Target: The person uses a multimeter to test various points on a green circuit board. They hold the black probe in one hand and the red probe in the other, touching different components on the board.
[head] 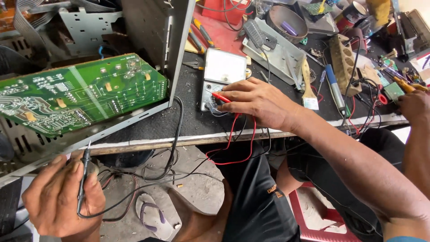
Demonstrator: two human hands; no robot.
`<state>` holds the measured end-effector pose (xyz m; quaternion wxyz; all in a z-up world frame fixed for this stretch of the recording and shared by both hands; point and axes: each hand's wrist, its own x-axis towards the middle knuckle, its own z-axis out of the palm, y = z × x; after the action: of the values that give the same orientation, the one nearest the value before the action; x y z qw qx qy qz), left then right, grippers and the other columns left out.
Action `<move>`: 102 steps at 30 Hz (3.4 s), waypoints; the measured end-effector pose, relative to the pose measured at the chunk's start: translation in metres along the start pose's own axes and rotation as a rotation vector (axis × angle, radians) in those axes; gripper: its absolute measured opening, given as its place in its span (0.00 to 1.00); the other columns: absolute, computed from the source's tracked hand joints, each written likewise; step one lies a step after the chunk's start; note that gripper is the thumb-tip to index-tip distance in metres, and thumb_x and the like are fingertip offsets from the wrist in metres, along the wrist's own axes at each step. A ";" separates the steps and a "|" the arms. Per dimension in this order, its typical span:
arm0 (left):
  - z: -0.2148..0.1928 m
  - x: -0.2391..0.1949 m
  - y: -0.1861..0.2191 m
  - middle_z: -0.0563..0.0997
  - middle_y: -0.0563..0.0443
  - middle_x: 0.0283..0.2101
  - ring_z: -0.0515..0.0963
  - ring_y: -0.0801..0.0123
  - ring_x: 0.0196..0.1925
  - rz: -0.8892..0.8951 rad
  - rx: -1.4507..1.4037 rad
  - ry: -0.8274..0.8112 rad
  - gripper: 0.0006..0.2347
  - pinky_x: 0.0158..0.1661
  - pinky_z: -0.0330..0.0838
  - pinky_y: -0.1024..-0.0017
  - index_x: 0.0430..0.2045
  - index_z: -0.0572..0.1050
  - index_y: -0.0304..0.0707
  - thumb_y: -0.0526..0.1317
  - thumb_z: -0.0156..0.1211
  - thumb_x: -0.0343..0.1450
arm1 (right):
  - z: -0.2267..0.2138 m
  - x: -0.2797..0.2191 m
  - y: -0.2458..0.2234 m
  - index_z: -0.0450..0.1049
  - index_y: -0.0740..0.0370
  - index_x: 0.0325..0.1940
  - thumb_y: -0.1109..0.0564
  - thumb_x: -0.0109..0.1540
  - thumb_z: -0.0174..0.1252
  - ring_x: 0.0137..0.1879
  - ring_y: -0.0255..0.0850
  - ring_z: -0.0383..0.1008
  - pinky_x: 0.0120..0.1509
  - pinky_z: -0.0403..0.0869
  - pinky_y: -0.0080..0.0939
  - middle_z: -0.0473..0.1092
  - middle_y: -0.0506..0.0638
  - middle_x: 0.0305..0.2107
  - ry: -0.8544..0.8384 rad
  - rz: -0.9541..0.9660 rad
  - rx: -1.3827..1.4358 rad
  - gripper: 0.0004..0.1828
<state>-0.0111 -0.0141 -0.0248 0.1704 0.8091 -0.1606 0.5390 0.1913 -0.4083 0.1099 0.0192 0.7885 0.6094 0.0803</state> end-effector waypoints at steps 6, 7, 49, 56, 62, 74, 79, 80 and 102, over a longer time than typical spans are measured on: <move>0.001 0.010 0.011 0.86 0.20 0.43 0.85 0.28 0.51 -0.037 0.027 0.031 0.10 0.55 0.78 0.47 0.47 0.81 0.12 0.31 0.59 0.82 | -0.008 0.009 0.006 0.75 0.52 0.62 0.61 0.69 0.54 0.59 0.52 0.74 0.55 0.73 0.53 0.76 0.51 0.56 0.014 -0.047 0.048 0.17; 0.000 0.012 0.012 0.86 0.19 0.43 0.85 0.29 0.50 -0.044 0.025 0.035 0.11 0.55 0.78 0.47 0.46 0.81 0.11 0.30 0.59 0.82 | -0.007 0.011 0.007 0.76 0.53 0.61 0.64 0.68 0.57 0.56 0.52 0.75 0.52 0.75 0.52 0.76 0.50 0.55 0.041 -0.053 0.063 0.17; 0.033 0.018 0.027 0.86 0.36 0.40 0.87 0.55 0.39 -0.171 -0.203 0.096 0.08 0.43 0.86 0.64 0.42 0.79 0.25 0.27 0.66 0.71 | 0.053 0.096 -0.136 0.78 0.71 0.46 0.51 0.69 0.54 0.36 0.48 0.78 0.41 0.78 0.45 0.75 0.59 0.34 0.807 0.028 0.299 0.18; 0.027 0.045 0.039 0.83 0.35 0.42 0.85 0.49 0.43 -0.141 -0.271 -0.007 0.07 0.47 0.86 0.60 0.42 0.79 0.21 0.27 0.61 0.73 | 0.074 0.117 -0.142 0.75 0.73 0.48 0.57 0.71 0.50 0.40 0.54 0.77 0.48 0.79 0.50 0.75 0.62 0.37 0.959 0.127 0.435 0.15; 0.040 0.038 0.041 0.84 0.36 0.41 0.87 0.50 0.44 -0.080 -0.211 0.038 0.08 0.47 0.87 0.63 0.42 0.79 0.23 0.27 0.67 0.71 | 0.079 0.122 -0.122 0.71 0.70 0.47 0.63 0.67 0.55 0.42 0.56 0.78 0.52 0.79 0.51 0.75 0.63 0.37 1.124 0.177 0.350 0.07; 0.051 0.032 0.043 0.86 0.41 0.45 0.87 0.52 0.50 -0.012 -0.111 -0.021 0.10 0.52 0.85 0.64 0.44 0.81 0.30 0.28 0.71 0.70 | 0.067 0.134 -0.123 0.75 0.65 0.45 0.55 0.70 0.50 0.39 0.51 0.79 0.48 0.80 0.48 0.74 0.58 0.34 1.162 0.070 0.358 0.12; 0.056 0.039 0.046 0.86 0.39 0.42 0.87 0.53 0.49 -0.041 -0.165 0.027 0.08 0.52 0.86 0.60 0.41 0.81 0.30 0.29 0.71 0.70 | 0.062 0.137 -0.113 0.76 0.64 0.44 0.51 0.72 0.47 0.35 0.46 0.79 0.46 0.82 0.48 0.75 0.56 0.32 1.149 -0.006 0.287 0.16; 0.055 0.041 0.046 0.86 0.39 0.42 0.87 0.53 0.49 -0.041 -0.162 0.026 0.08 0.52 0.86 0.60 0.41 0.81 0.30 0.29 0.71 0.70 | 0.063 0.138 -0.112 0.76 0.64 0.44 0.51 0.72 0.47 0.35 0.46 0.79 0.46 0.82 0.48 0.75 0.56 0.32 1.151 -0.007 0.290 0.16; 0.042 0.061 0.033 0.84 0.37 0.44 0.86 0.56 0.44 -0.145 -0.106 0.125 0.12 0.45 0.87 0.69 0.47 0.76 0.25 0.25 0.67 0.71 | 0.083 0.136 -0.099 0.71 0.61 0.51 0.54 0.72 0.49 0.42 0.46 0.76 0.50 0.85 0.48 0.71 0.56 0.37 1.255 -0.018 0.297 0.10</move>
<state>0.0304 -0.0672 0.0200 0.2613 0.7732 -0.1190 0.5655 0.1418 -0.2458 0.0292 -0.4497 0.5806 0.5159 0.4410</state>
